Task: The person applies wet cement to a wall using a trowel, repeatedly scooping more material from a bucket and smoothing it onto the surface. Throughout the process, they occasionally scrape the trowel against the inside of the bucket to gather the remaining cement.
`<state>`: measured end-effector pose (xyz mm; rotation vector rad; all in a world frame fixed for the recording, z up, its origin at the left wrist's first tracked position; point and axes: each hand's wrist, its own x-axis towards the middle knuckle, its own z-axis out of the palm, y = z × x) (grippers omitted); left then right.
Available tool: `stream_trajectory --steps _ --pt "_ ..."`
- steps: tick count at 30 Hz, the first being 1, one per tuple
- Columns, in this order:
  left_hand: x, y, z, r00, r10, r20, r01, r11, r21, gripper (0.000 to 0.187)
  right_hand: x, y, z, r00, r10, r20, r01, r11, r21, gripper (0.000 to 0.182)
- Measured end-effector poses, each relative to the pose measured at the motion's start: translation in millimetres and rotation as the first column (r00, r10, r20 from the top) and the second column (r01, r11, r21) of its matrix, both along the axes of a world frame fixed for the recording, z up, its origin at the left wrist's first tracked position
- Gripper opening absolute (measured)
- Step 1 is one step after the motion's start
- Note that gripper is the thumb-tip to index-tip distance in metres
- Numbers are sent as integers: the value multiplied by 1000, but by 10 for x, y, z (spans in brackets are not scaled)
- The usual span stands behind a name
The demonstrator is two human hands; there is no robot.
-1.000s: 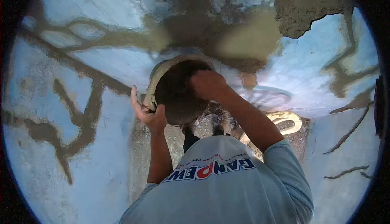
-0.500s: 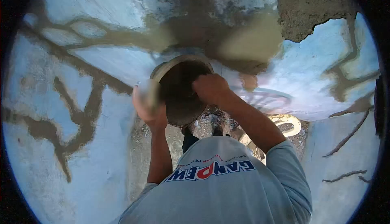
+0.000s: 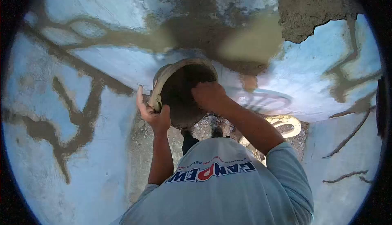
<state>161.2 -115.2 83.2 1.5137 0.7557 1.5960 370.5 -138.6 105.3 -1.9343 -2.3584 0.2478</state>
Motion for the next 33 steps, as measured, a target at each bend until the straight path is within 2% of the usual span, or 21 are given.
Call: stream_trajectory --steps 1,4,7,10,14,19,22,25,28,30,33 --pt "-11 -12 -47 1000 -13 1 13 1000 -13 97 3 -15 10 1000 -8 -10 9 999 45 22" --pt "-42 -56 -64 1000 -4 -21 3 999 -38 96 -119 -13 -54 988 -110 -105 110 994 -2 21" --pt "-22 18 -116 998 29 -51 -27 999 27 98 -97 -77 -17 1000 3 -28 -8 984 -175 22" --pt "14 -4 -84 999 31 -42 -30 999 23 99 -104 -13 28 988 -123 -96 119 992 -44 23" --pt "9 4 -145 999 25 22 -24 1000 -14 99 -147 -39 -254 995 -59 -80 50 993 -111 23" --pt "-33 23 -174 996 33 -88 -31 999 27 98 -32 54 -131 998 -12 -60 5 992 -124 24" --pt "-4 28 -121 996 34 -81 -33 999 15 97 88 231 -71 998 59 -31 -60 998 -20 22" --pt "54 16 -1 999 39 -38 -39 999 -12 98 97 212 108 995 73 73 -79 994 79 18" --pt "66 17 87 1000 9 -9 -9 1000 -3 99 -35 194 90 988 -45 145 42 999 23 16" --pt "50 16 96 1000 -8 -9 8 1000 1 99 -73 244 -216 991 24 131 -33 997 73 17" --pt "42 9 75 1000 -7 24 7 1000 2 100 -166 277 -249 992 64 110 -73 994 80 18"
